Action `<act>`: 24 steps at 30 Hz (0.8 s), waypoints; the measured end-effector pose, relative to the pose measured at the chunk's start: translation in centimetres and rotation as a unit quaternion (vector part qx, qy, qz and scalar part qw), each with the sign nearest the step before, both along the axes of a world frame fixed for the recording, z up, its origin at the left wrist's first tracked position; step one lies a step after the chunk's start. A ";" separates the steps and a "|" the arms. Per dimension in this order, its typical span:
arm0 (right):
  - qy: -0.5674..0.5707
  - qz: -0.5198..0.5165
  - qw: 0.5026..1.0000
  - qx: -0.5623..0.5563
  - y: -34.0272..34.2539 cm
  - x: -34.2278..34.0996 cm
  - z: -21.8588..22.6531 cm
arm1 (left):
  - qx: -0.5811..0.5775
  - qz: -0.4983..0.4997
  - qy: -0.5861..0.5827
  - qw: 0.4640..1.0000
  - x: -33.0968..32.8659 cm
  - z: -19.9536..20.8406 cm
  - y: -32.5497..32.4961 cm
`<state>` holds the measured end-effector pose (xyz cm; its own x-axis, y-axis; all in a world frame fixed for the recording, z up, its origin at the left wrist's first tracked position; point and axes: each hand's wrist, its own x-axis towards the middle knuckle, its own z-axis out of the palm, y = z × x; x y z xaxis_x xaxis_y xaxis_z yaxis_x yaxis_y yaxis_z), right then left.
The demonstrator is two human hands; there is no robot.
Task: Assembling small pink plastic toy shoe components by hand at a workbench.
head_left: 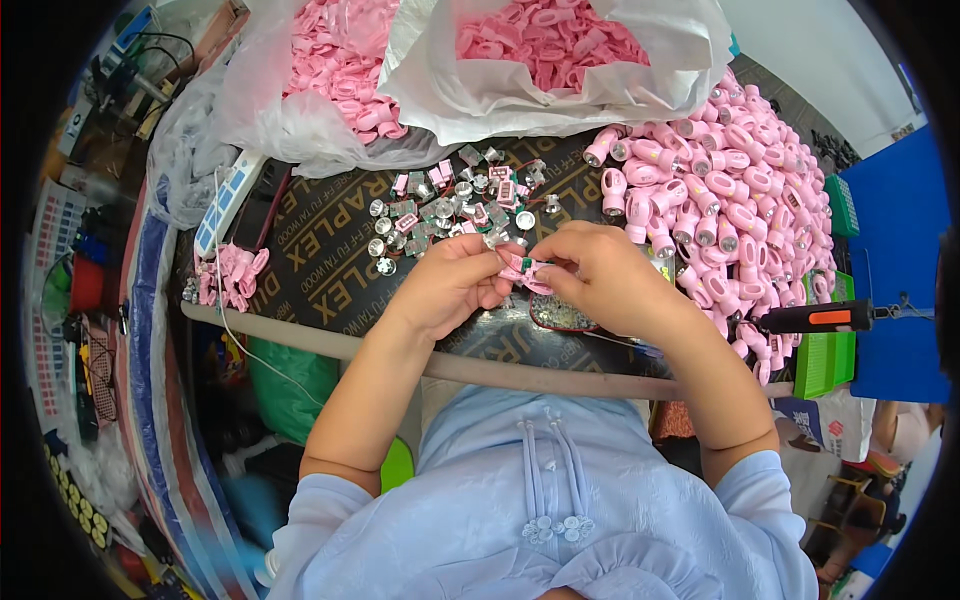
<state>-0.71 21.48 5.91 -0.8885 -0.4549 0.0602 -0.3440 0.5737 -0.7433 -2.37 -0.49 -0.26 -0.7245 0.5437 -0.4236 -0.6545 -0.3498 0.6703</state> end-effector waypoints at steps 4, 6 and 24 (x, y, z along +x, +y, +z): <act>0.017 -0.016 1.000 0.018 -0.1 0.4 -0.4 | -0.001 0.008 0.019 1.000 0.2 -0.4 0.1; 0.023 -0.016 1.000 0.015 -0.2 0.4 -0.4 | 0.002 0.007 0.018 1.000 0.2 -0.5 0.2; 0.264 0.024 0.964 -0.004 0.4 0.8 -2.4 | 0.130 0.027 -0.053 0.990 0.6 -2.0 0.8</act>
